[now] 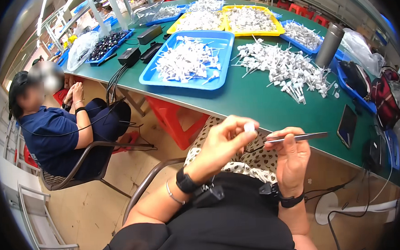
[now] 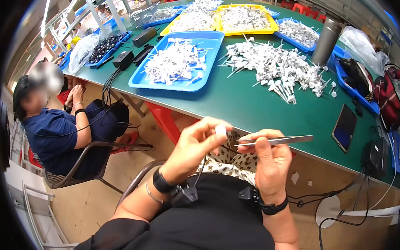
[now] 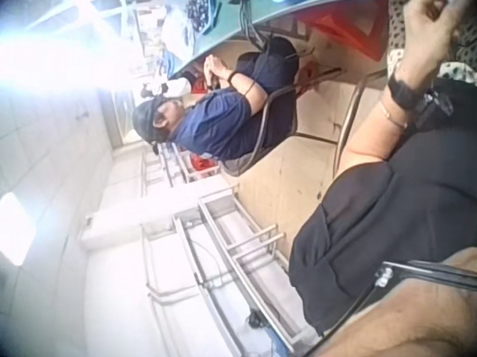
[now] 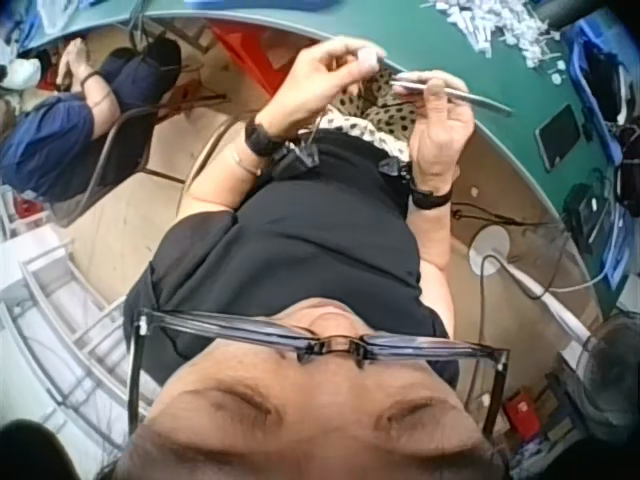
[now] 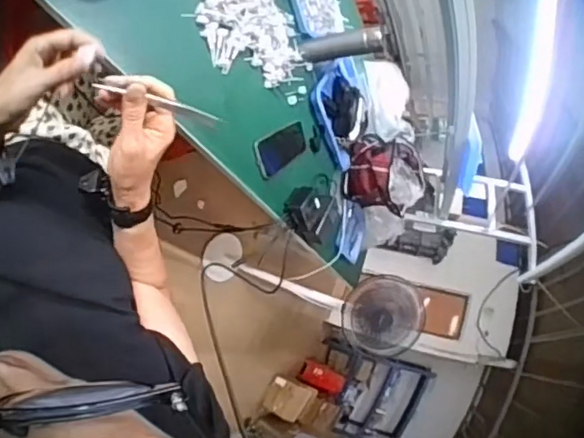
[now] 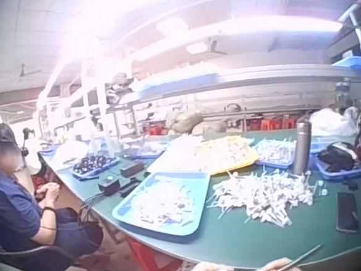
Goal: The person sits at a green workbench and uses tweezers to pick up small white plastic components from a blue tray. They manipulate the components with the tweezers and their fingers, then place them onto the table surface. The process is repeated continuously throughout the clip.
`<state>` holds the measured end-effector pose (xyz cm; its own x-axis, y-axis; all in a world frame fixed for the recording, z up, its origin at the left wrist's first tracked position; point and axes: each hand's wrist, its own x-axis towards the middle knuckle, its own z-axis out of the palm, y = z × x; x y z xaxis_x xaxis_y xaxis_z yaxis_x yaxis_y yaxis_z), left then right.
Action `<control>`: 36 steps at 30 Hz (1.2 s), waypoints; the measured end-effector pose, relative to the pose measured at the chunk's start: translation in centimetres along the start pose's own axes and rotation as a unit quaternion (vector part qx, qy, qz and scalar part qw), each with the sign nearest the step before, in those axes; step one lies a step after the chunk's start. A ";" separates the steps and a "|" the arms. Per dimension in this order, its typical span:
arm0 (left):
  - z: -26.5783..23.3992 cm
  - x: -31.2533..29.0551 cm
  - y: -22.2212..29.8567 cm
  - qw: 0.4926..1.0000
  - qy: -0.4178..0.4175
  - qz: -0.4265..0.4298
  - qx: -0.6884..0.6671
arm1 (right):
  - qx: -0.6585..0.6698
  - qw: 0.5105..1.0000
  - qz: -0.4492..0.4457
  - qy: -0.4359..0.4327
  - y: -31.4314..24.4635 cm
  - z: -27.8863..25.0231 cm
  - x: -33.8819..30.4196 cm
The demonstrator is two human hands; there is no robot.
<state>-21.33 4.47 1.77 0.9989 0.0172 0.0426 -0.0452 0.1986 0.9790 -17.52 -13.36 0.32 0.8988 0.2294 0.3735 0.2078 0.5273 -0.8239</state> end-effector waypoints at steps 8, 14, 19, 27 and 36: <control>-1.5 -1.0 -3.5 0.996 -0.034 -0.031 -0.083 | -0.057 0.998 0.017 -0.007 2.0 1.1 -0.7; -1.5 -1.5 -3.6 0.995 -0.030 -0.045 -0.081 | -0.078 0.997 0.021 -0.020 2.5 0.9 -1.2; -2.3 -1.4 -5.0 0.997 -0.045 -0.043 -0.055 | -0.084 0.996 0.023 -0.025 2.3 1.6 -1.2; -2.5 -1.7 -5.5 0.999 -0.044 0.006 0.022 | -0.197 0.980 -0.031 -0.019 3.3 1.4 -1.6; -2.5 -2.0 -5.4 0.994 -0.036 0.039 0.099 | -0.250 0.966 -0.063 -0.024 4.0 1.1 -1.8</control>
<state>-23.09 5.86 -4.08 0.9907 -0.0468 0.1275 -0.1275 0.0020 0.9918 -18.69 -10.74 -3.17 0.8376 0.2327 0.4942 0.4862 0.0947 -0.8687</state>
